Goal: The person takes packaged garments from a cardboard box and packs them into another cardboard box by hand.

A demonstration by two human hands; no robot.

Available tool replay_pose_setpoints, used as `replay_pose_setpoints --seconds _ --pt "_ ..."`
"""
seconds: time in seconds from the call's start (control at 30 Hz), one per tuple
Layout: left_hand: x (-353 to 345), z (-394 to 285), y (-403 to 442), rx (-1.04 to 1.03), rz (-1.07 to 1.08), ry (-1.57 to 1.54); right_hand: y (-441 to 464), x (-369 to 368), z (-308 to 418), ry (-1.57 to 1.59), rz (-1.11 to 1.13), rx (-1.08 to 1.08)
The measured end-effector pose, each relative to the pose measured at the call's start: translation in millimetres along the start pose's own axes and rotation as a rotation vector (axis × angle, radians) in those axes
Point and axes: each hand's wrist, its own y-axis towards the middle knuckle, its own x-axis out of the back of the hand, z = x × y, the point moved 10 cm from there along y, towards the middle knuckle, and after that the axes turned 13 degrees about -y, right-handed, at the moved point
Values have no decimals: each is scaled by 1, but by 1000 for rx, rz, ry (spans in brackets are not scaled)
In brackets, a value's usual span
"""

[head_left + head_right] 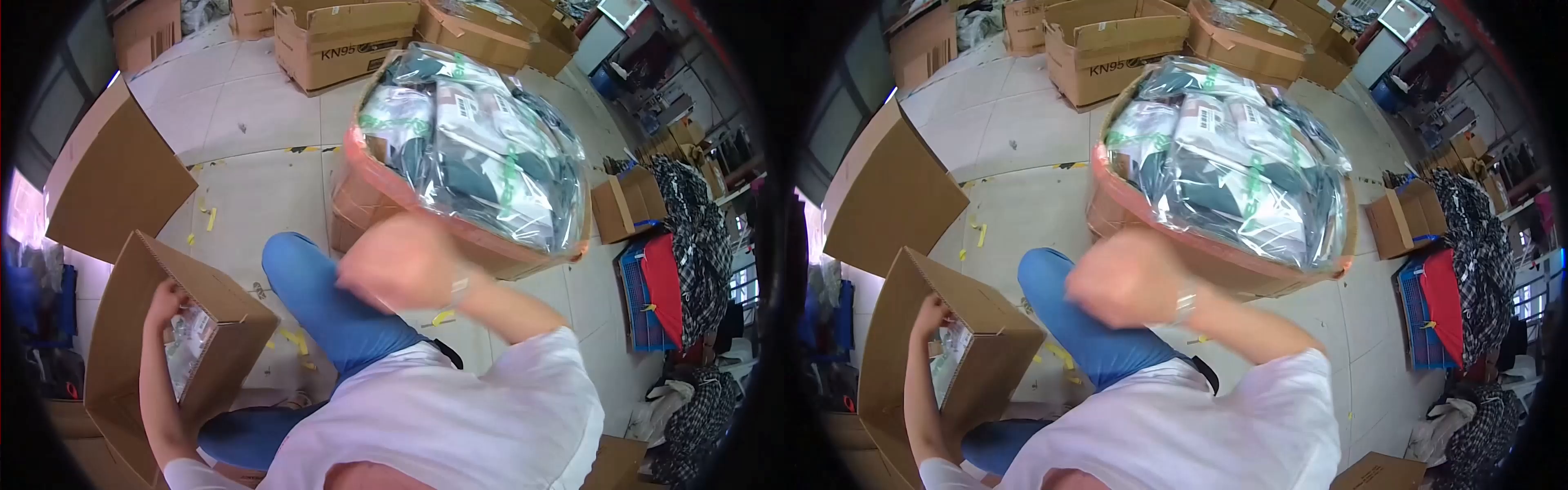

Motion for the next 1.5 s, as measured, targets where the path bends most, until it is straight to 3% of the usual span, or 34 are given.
replay_pose_setpoints --seconds 0.03,0.1,0.17,0.23,0.3,0.4,0.47,0.5,0.67,0.73,0.77,0.83,0.9,0.93,0.97,1.03,1.1,1.13,1.2,1.27,1.33,1.4,1.5 --pt "-1 -4 -8 -3 1 3 2 35 -28 -145 92 -105" --pt "10 -58 -49 -539 -235 110 4 93 -84 -506 218 -345" --pt "-22 -102 -111 -548 -328 130 -40 101 -163 -831 516 -451" --pt "-59 -126 -156 -548 -422 154 -70 100 -218 -714 490 -500" --pt "-107 -164 -207 -976 -419 272 -73 102 -240 -716 504 -514" --pt "-159 -170 -225 -937 -285 196 -75 101 -247 -742 535 -501" --pt "-197 -180 -232 -1010 -50 178 -62 97 -223 -790 541 -375" --pt "-205 -182 -229 -1008 -56 179 -59 93 -215 -817 563 -355" --pt "-246 -186 -225 -889 160 -123 -55 97 -269 -960 501 -370" --pt "-248 -191 -236 -898 177 -113 -19 138 -266 -813 237 -454" --pt "-249 -193 -241 -864 211 -197 1 147 -258 -846 235 -425" --pt "-254 -201 -247 -885 254 -447 41 165 -191 -840 196 -302" --pt "-252 -226 -263 -1090 150 -750 72 159 -92 -723 134 -147" --pt "-266 -234 -258 -1061 119 -750 75 143 -42 -640 107 -87" --pt "-270 -238 -254 -1106 197 -1059 64 109 -3 -584 214 -80" --pt "-269 -186 -228 -883 263 -1400 32 34 68 -508 377 -19" --pt "-261 -109 -198 -634 -1 -1478 -9 -47 110 -356 410 63" --pt "-254 -89 -195 -621 -39 -1489 -24 -73 123 -219 379 83" --pt "-239 -49 -184 -564 85 -1692 -55 -112 123 0 421 33" --pt "-246 24 -140 -320 36 -1855 -87 -134 131 230 517 -7" --pt "-243 46 -127 -330 -64 -1863 -99 -114 120 -31 341 -63" --pt "-235 42 -129 -362 -70 -1849 -111 -118 122 -51 388 -89" --pt "-218 20 -137 -466 -72 -1744 -121 -130 68 78 216 -428"
